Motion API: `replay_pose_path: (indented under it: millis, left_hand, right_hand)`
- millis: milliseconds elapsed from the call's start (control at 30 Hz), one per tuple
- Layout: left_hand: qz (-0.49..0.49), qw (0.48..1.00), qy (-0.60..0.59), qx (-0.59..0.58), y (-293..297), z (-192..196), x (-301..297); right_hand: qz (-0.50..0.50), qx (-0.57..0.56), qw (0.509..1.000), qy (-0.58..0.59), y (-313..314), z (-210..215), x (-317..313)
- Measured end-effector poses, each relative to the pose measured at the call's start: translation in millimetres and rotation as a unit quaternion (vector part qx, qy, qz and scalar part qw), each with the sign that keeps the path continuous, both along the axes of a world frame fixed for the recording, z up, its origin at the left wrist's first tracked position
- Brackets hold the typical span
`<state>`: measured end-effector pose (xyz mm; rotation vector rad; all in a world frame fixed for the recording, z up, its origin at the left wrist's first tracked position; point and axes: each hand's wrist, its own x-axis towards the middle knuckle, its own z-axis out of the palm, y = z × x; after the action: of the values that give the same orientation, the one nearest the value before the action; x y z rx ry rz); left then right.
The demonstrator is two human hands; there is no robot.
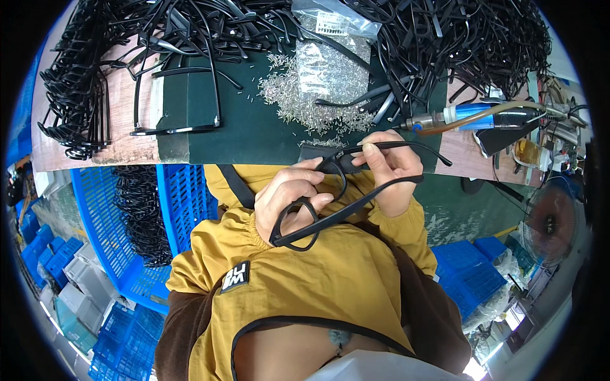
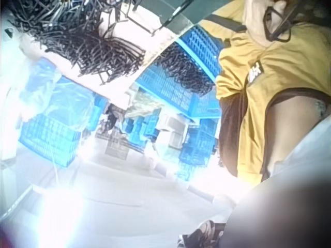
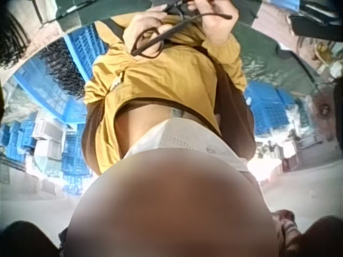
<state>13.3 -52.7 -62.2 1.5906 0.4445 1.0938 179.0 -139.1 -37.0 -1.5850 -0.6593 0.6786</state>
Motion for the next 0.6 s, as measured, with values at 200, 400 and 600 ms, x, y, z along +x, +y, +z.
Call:
replay_pose_path:
  millis: [200, 400, 600]
  left_hand:
    - [-0.015, 1.000, 0.017, 0.018, 3.4, 1.2, -4.0]
    - [-0.020, 0.999, 0.037, 0.014, 4.2, 8.7, 1.7]
    - [-0.004, 0.977, 0.071, -0.201, 3.6, 31.1, 9.1]
  right_hand:
    - [0.003, -0.001, 1.000, 0.003, 3.7, 2.0, -0.2]
    - [0.043, -0.069, 0.984, -0.161, 0.1, 6.2, -6.1]
    - [0.151, 0.050, 0.955, -0.249, -10.5, 2.8, 25.2]
